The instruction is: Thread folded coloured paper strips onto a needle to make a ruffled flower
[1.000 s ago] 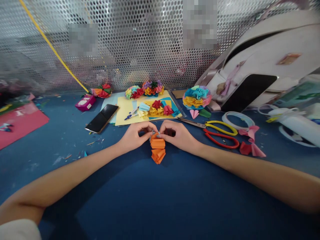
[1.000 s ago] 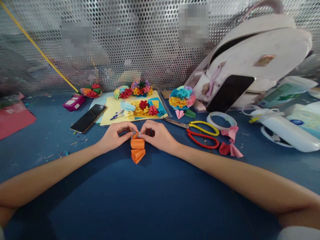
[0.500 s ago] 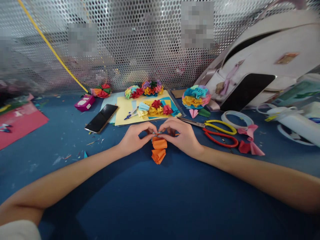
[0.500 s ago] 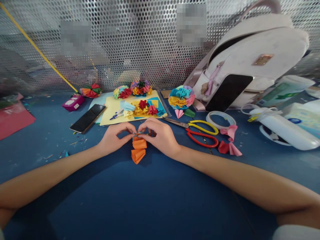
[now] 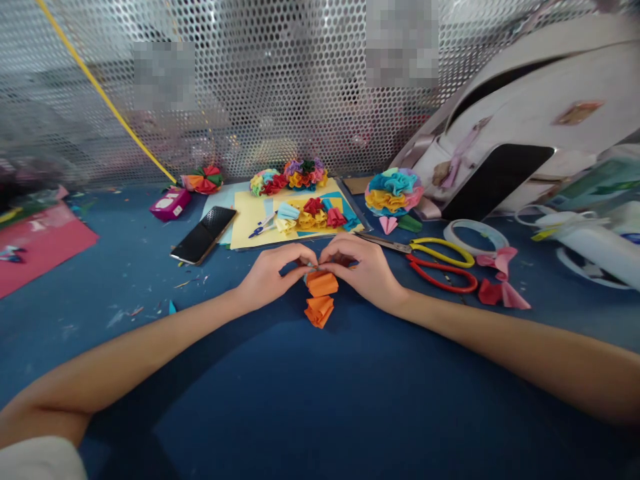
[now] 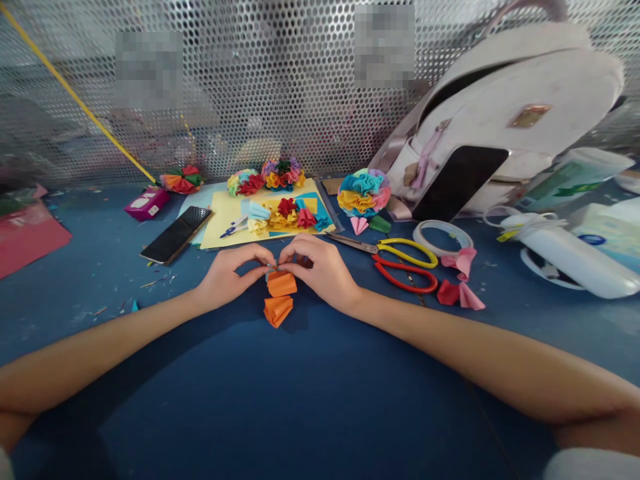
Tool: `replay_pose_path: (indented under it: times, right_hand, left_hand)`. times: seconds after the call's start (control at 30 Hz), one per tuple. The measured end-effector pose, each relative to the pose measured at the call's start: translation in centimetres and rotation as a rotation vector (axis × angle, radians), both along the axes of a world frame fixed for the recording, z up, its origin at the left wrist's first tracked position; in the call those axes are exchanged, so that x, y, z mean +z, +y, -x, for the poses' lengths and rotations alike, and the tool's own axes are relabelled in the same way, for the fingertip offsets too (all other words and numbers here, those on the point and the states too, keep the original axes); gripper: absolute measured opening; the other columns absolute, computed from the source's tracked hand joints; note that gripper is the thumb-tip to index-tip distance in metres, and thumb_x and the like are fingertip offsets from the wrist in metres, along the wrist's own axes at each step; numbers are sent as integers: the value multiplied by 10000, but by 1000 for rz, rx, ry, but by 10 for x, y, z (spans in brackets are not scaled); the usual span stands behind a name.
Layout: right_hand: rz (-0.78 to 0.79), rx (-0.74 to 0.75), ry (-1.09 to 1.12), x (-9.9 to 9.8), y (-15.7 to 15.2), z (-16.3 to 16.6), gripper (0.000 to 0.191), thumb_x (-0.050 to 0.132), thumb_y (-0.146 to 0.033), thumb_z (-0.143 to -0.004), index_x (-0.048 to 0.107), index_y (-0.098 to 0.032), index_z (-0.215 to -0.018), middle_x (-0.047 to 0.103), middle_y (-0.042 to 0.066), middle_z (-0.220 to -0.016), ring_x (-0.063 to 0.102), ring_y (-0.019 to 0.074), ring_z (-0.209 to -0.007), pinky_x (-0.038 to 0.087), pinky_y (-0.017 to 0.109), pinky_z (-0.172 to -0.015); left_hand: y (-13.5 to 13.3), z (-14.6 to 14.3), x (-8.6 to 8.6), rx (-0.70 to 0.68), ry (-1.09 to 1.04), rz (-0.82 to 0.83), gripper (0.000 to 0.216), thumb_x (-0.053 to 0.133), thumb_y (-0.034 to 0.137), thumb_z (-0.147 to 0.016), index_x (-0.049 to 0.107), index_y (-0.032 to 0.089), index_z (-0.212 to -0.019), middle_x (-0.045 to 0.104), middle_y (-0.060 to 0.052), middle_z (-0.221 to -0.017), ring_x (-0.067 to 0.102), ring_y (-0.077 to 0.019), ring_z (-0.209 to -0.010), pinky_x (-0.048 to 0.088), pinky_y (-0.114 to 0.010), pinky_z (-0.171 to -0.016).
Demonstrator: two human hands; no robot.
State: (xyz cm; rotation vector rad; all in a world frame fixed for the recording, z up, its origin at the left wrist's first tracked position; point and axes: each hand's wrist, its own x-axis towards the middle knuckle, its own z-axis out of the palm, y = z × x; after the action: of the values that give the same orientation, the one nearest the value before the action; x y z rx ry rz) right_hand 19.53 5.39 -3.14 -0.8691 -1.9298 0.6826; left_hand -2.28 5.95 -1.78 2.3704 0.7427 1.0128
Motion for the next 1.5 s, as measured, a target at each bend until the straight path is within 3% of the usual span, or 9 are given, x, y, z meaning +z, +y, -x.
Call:
replay_pose_path:
  times: [0.3,0.7,0.97,1.27,1.5]
  right_hand:
    - [18,-1,4,3,-1,2,204,701,-391,-923,664,-224,-810,631,24,-825,574,145,-691,479,277,-588]
    - [-16,23,-2,2,-1,3,74,704,-226,-901,654,-223,-846,625,13,-838,590,143,-718,483,263,-599]
    - [-20,28,-25,0,0,2,77,683,-250,-923,645,-219,-863,639,17,-856,606,135,-714,481,252,-584]
    - [-34,38,-35,0,2,2,77,681,-222,-912,615,-216,-873,626,10,-872,586,133,-727,456,244,-575]
    - [-13,101,-71,-1,5,2,68,643,-232,-938,600,-211,-888,602,4,-854,563,125,-710,448,250,-618]
  left_hand:
    - [-2,1,1,-11,26,1,177,510,73,-959,634,182,-1024,728,-44,-963,697,-131,-871,567,-255,-829]
    - [-3,1,0,-21,4,74,214,505,57,-953,561,189,-1112,709,-45,-1031,733,-134,-942,574,-250,-866]
    - [-3,2,1,-26,28,26,229,456,51,-972,560,188,-1124,706,-47,-1039,728,-132,-950,566,-246,-865]
    - [0,2,-3,-19,82,-3,153,608,134,-941,602,194,-1081,678,-33,-975,645,-130,-818,547,-246,-772]
    - [0,-1,0,-25,-35,131,164,637,96,-901,616,180,-1041,666,-5,-874,639,-109,-774,542,-232,-776]
